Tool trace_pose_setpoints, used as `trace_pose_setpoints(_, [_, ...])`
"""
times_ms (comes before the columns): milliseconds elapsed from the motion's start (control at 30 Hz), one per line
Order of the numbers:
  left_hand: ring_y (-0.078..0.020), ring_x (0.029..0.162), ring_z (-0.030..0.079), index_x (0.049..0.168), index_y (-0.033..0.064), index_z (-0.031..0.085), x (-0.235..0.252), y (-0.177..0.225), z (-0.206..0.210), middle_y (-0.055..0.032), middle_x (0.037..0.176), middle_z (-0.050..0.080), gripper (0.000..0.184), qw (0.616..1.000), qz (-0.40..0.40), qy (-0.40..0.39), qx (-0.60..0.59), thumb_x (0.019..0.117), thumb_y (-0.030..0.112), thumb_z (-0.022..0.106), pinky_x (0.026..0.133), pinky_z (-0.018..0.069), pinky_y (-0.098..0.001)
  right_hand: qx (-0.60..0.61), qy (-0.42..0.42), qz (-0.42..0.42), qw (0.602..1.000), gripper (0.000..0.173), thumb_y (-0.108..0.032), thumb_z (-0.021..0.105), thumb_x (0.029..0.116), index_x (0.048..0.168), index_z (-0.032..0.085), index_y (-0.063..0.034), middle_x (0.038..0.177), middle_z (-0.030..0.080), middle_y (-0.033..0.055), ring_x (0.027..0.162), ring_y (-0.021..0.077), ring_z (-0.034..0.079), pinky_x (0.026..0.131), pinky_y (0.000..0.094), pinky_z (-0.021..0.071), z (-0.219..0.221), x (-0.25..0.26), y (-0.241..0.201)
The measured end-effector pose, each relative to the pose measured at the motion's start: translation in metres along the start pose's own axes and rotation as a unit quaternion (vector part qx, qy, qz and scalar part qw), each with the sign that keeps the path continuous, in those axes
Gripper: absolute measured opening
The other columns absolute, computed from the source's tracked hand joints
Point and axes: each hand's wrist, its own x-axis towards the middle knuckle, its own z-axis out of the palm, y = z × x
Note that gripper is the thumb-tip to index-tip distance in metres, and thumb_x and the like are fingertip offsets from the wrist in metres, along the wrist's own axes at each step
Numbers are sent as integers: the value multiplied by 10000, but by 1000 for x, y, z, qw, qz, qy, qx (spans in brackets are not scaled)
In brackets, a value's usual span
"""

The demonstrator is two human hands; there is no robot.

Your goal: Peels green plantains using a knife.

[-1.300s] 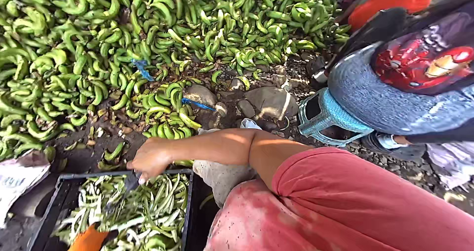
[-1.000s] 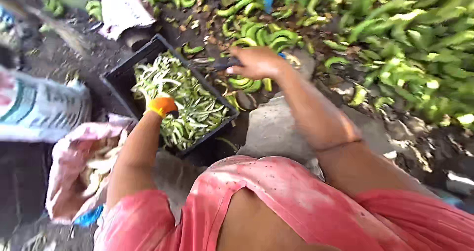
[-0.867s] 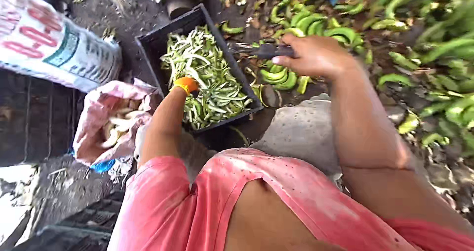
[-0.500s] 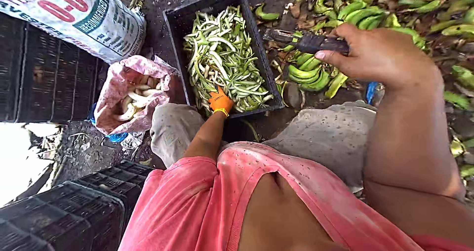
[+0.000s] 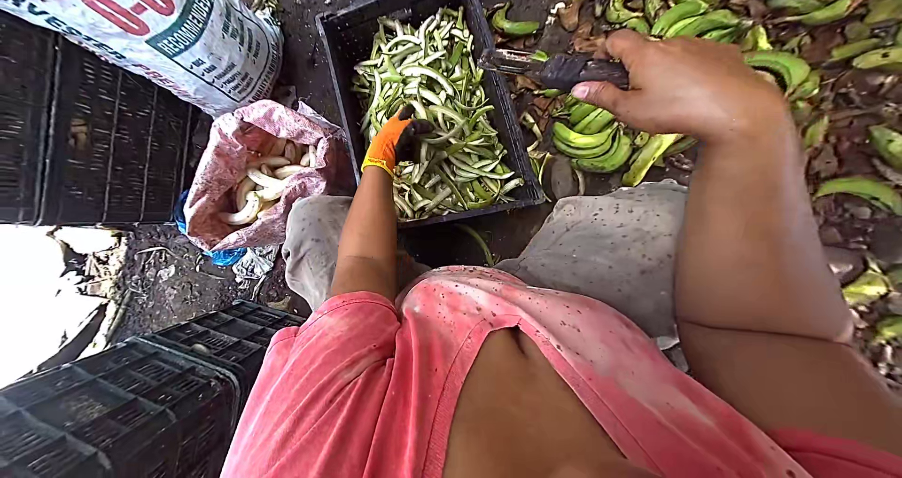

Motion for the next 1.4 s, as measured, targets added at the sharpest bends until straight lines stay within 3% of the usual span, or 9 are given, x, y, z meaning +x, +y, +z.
trace_pose_setpoints(167, [-367, 1243, 600, 1265, 140, 698, -9, 27, -29, -174, 1294, 667, 492, 894, -27, 6, 446, 937, 503, 648, 1009, 434, -674, 5, 1, 0, 1000, 488, -454, 517, 1069, 1308, 540, -29, 1036, 654, 333, 1026, 582, 627, 800, 765, 436, -3, 0, 0])
trace_pose_setpoints(333, [-410, 1012, 674, 978, 37, 719, -26, 25, 3, -216, 1045, 707, 447, 844, -69, 36, 531, 898, 472, 654, 807, 495, -695, 6, 11, 4, 1000, 498, -472, 523, 1062, 1312, 544, -42, 1025, 659, 325, 1018, 571, 634, 791, 761, 440, -3, 1, 6])
trace_pose_setpoints(400, [-444, 1098, 652, 1015, 14, 719, -26, 8, 28, -245, 1123, 695, 475, 840, -77, 39, 536, 921, 473, 641, 847, 479, -722, 5, 10, 6, 1000, 498, -467, 529, 1061, 1329, 545, -48, 1035, 664, 320, 1030, 564, 636, 801, 756, 440, -4, 0, 4])
trace_pose_setpoints(633, [-411, 1259, 595, 1566, 135, 368, 29, -70, 64, -200, 1403, 591, 791, 906, -71, 187, 373, 882, 371, 687, 964, 490, -673, -2, 6, -4, 1000, 493, -481, 547, 1049, 1311, 562, -64, 1002, 681, 285, 1000, 535, 657, 791, 734, 462, 2, 4, 0])
trace_pose_setpoints(933, [-377, 1309, 552, 1583, 51, 302, -8, 11, 7, -261, 1438, 536, 951, 966, 72, 5, 247, 827, 243, 846, 1097, 445, -559, 4, -20, -18, 1000, 464, -450, 531, 1065, 1288, 571, -45, 1041, 677, 289, 1053, 524, 642, 859, 727, 449, 4, 31, -10])
trace_pose_setpoints(1067, [-248, 1024, 694, 1614, 141, 224, -58, 41, -22, -187, 1293, 649, 979, 990, 115, -34, 73, 846, 224, 825, 864, 591, -423, 41, -26, -47, 998, 460, -469, 519, 1065, 1279, 578, -67, 1053, 683, 261, 1047, 491, 652, 869, 717, 463, 13, 54, -21])
trace_pose_setpoints(1200, [-223, 937, 688, 1596, 156, 251, -81, 43, -45, -144, 1188, 664, 673, 968, 196, -62, -141, 979, 183, 520, 802, 596, -418, 122, -25, -120, 985, 402, -415, 526, 1075, 1292, 587, -82, 1036, 686, 229, 993, 439, 668, 855, 688, 481, 25, 69, -28])
trace_pose_setpoints(1300, [-235, 766, 676, 1351, 75, 514, -86, 42, -46, -133, 986, 686, 433, 900, 289, -133, -297, 1048, 323, 327, 674, 596, -417, 156, -36, -156, 975, 379, -374, 529, 1080, 1321, 579, -86, 1075, 685, 228, 1017, 424, 667, 893, 667, 484, 29, 73, -40])
trace_pose_setpoints(1400, [-171, 645, 631, 1288, 111, 547, -83, 41, -41, -70, 842, 647, 355, 917, 258, -90, -292, 1057, 347, 420, 593, 579, -339, 169, -45, -183, 967, 384, -370, 519, 1085, 1342, 577, -90, 1088, 685, 227, 1033, 417, 663, 898, 666, 481, 40, 81, -50])
